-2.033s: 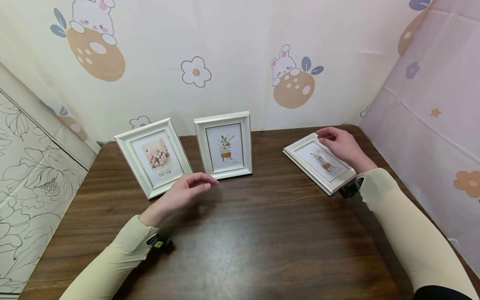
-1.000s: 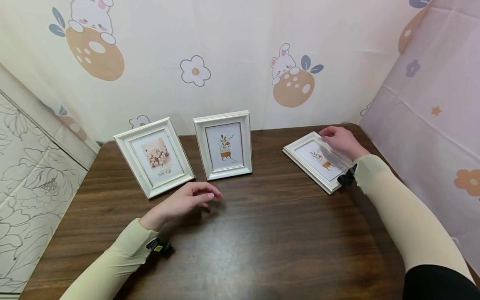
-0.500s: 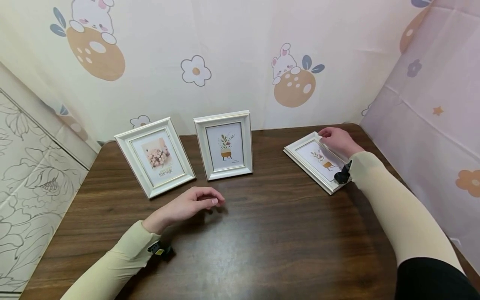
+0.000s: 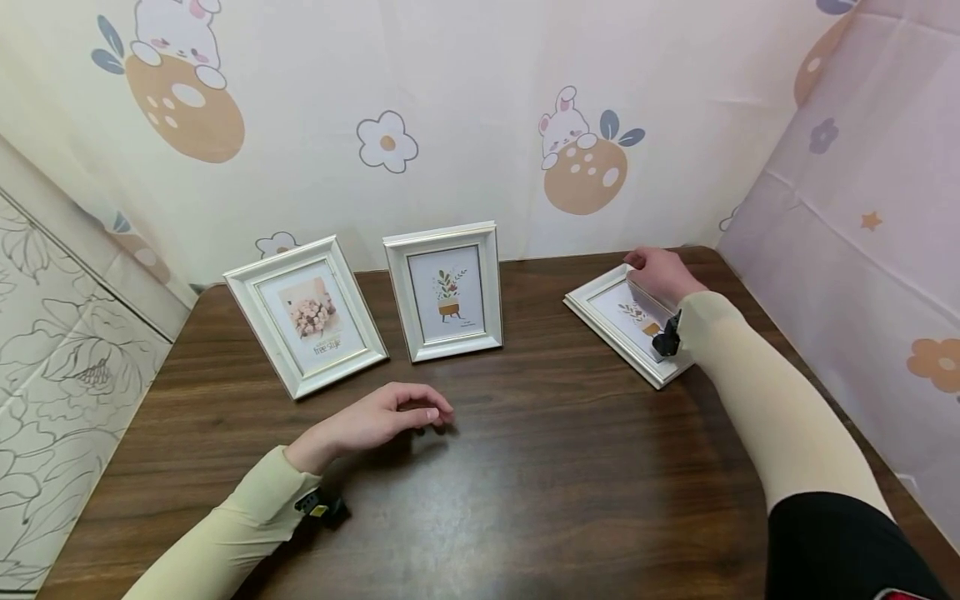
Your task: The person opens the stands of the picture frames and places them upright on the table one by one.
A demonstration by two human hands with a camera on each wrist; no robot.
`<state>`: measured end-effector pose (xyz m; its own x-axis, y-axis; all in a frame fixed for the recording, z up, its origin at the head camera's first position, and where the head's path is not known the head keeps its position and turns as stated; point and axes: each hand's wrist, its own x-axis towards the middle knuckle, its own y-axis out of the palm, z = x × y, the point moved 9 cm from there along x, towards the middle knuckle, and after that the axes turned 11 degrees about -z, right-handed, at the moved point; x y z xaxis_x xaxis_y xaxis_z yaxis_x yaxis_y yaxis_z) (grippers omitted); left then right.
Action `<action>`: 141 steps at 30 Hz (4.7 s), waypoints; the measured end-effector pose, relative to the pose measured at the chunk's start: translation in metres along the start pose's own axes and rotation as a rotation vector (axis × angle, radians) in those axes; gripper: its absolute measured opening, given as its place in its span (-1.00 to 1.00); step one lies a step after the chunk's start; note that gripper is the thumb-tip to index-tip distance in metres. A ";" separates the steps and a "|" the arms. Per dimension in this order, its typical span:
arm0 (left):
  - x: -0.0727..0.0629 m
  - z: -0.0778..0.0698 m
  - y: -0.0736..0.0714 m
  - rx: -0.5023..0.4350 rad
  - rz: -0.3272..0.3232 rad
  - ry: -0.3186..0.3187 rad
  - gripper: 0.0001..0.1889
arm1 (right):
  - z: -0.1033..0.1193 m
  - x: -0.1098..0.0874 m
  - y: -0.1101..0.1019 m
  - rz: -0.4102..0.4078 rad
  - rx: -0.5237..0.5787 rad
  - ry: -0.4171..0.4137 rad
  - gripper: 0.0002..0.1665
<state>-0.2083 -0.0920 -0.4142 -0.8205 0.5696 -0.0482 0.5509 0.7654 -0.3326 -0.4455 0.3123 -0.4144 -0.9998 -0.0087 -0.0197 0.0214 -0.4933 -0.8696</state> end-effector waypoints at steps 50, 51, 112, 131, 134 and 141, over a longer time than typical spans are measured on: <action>0.000 0.004 0.007 0.025 0.075 -0.008 -0.75 | 0.011 0.009 -0.030 -0.061 0.089 0.026 -0.57; 0.000 0.004 0.006 0.026 0.074 -0.009 -0.75 | 0.010 0.008 -0.032 -0.056 0.100 0.027 -0.56; 0.002 0.006 -0.023 0.047 -0.081 -0.036 -0.70 | 0.020 -0.038 -0.100 -0.099 0.317 -0.131 -0.61; 0.002 0.007 -0.034 0.041 -0.126 -0.061 -0.74 | 0.047 -0.052 -0.119 -0.079 0.163 -0.299 -0.69; 0.002 0.007 -0.032 0.030 -0.120 -0.064 -0.73 | 0.046 -0.055 -0.121 -0.077 0.197 -0.319 -0.72; 0.002 0.009 -0.028 0.010 -0.105 -0.054 -0.72 | 0.041 -0.060 -0.123 -0.062 0.267 -0.321 -0.77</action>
<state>-0.2270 -0.1149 -0.4131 -0.8809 0.4691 -0.0628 0.4598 0.8170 -0.3479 -0.3879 0.3381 -0.2862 -0.9500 -0.2212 0.2204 0.0016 -0.7094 -0.7048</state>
